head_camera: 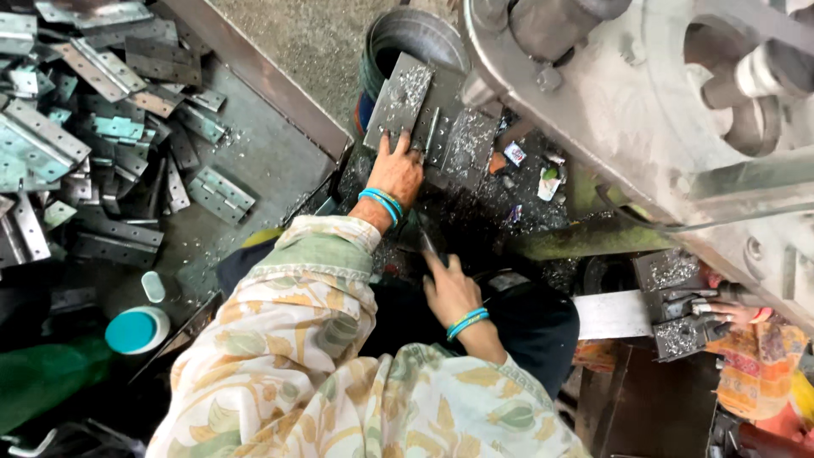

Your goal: The person positions metal hinges on a machine jig, operates the lever to drill holes, and clears shavings between parts.

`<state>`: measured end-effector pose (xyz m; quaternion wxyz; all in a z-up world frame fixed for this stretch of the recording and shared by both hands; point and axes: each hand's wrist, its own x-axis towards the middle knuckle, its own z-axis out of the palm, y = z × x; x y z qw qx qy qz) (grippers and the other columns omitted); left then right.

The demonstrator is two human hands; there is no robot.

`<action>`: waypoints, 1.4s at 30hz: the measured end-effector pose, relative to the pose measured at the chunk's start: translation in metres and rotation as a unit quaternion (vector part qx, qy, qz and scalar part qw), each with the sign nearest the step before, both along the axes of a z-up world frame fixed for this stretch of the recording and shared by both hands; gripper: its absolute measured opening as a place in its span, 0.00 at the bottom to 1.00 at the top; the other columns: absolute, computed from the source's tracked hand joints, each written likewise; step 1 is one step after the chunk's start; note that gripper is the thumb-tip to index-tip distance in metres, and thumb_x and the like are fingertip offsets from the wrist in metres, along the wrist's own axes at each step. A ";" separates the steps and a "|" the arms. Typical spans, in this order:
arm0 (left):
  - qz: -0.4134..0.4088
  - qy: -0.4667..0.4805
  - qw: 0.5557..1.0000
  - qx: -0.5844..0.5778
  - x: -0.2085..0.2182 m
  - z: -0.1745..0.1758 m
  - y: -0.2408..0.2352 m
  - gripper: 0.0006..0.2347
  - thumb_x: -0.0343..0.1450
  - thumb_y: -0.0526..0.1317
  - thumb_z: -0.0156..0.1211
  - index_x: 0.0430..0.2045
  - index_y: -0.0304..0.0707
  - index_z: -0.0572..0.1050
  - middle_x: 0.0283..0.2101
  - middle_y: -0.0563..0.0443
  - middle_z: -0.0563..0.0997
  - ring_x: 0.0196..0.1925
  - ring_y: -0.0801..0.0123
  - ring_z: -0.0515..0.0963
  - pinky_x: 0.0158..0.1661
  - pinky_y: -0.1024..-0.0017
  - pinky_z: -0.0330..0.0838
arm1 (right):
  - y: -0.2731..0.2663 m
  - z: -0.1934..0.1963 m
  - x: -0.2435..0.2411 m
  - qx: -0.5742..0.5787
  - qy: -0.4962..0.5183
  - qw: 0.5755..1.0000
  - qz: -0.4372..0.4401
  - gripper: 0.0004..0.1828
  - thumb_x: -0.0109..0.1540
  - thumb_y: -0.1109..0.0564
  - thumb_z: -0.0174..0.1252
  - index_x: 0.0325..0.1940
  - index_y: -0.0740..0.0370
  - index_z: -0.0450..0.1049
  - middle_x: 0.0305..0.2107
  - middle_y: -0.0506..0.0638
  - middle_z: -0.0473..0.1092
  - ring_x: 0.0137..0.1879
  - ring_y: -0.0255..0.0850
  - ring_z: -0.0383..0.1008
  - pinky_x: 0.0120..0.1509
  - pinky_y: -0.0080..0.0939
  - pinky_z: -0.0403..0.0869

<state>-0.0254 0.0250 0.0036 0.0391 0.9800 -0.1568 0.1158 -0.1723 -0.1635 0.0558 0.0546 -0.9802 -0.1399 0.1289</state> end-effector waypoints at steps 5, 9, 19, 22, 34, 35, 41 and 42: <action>-0.027 -0.037 0.999 0.007 -0.036 0.000 0.004 0.11 0.70 0.42 0.54 0.38 0.42 0.84 0.49 0.50 0.80 0.68 0.47 0.63 0.67 0.37 0.53 | -0.002 -0.005 -0.002 -0.001 -0.014 1.000 -0.001 0.27 0.63 0.50 0.57 0.67 0.41 0.64 0.53 0.66 0.67 0.39 0.69 0.76 0.43 0.66 0.76; 0.010 -0.173 0.985 0.007 -0.027 -0.010 -0.003 0.12 0.66 0.43 0.55 0.35 0.42 0.84 0.48 0.49 0.80 0.65 0.49 0.66 0.62 0.39 0.58 | -0.003 -0.005 -0.002 0.003 -0.011 1.000 0.003 0.30 0.63 0.49 0.56 0.70 0.40 0.61 0.53 0.66 0.67 0.40 0.70 0.76 0.45 0.66 0.76; 0.005 -0.195 0.954 -0.227 -0.034 0.030 0.013 0.08 0.65 0.38 0.61 0.32 0.39 0.83 0.44 0.49 0.81 0.55 0.55 0.72 0.57 0.54 0.67 | -0.021 0.023 0.033 0.141 -0.002 0.990 -0.023 0.33 0.67 0.45 0.58 0.77 0.44 0.59 0.48 0.61 0.76 0.46 0.57 0.79 0.52 0.53 0.76; 0.002 -0.105 0.914 -0.392 -0.026 0.027 0.026 0.08 0.66 0.40 0.66 0.32 0.36 0.83 0.38 0.48 0.83 0.48 0.55 0.77 0.52 0.61 0.69 | -0.023 0.021 0.061 0.263 -0.050 0.959 -0.088 0.33 0.63 0.53 0.62 0.73 0.47 0.66 0.45 0.55 0.79 0.42 0.44 0.80 0.48 0.43 0.77; 0.023 -0.019 0.861 -0.508 0.033 0.021 0.025 0.16 0.63 0.49 0.72 0.41 0.43 0.84 0.44 0.48 0.84 0.46 0.51 0.76 0.49 0.58 0.69 | -0.030 -0.011 0.147 0.426 -0.293 0.853 -0.076 0.11 0.60 0.64 0.69 0.46 0.62 0.77 0.38 0.53 0.75 0.39 0.40 0.76 0.44 0.40 0.77; 0.062 -0.043 0.909 -0.409 0.036 0.019 0.027 0.14 0.64 0.45 0.70 0.40 0.44 0.84 0.45 0.50 0.83 0.49 0.52 0.75 0.49 0.57 0.69 | -0.020 -0.007 0.146 0.311 -0.366 0.876 -0.038 0.11 0.59 0.64 0.70 0.44 0.62 0.78 0.37 0.52 0.75 0.39 0.41 0.76 0.46 0.42 0.77; 0.091 -0.113 0.961 -0.234 0.042 0.002 0.021 0.13 0.64 0.39 0.62 0.41 0.44 0.82 0.50 0.56 0.79 0.56 0.56 0.71 0.49 0.57 0.68 | 0.032 -0.017 0.156 0.196 -0.270 0.923 0.190 0.20 0.55 0.65 0.65 0.51 0.64 0.77 0.45 0.58 0.73 0.50 0.57 0.76 0.56 0.49 0.75; 0.074 -0.087 0.969 -0.220 0.040 -0.001 0.019 0.12 0.66 0.40 0.61 0.41 0.44 0.82 0.51 0.55 0.79 0.57 0.56 0.70 0.52 0.57 0.67 | 0.033 -0.014 0.155 0.226 -0.234 0.929 0.176 0.21 0.56 0.64 0.64 0.54 0.64 0.76 0.48 0.58 0.73 0.51 0.54 0.77 0.57 0.48 0.75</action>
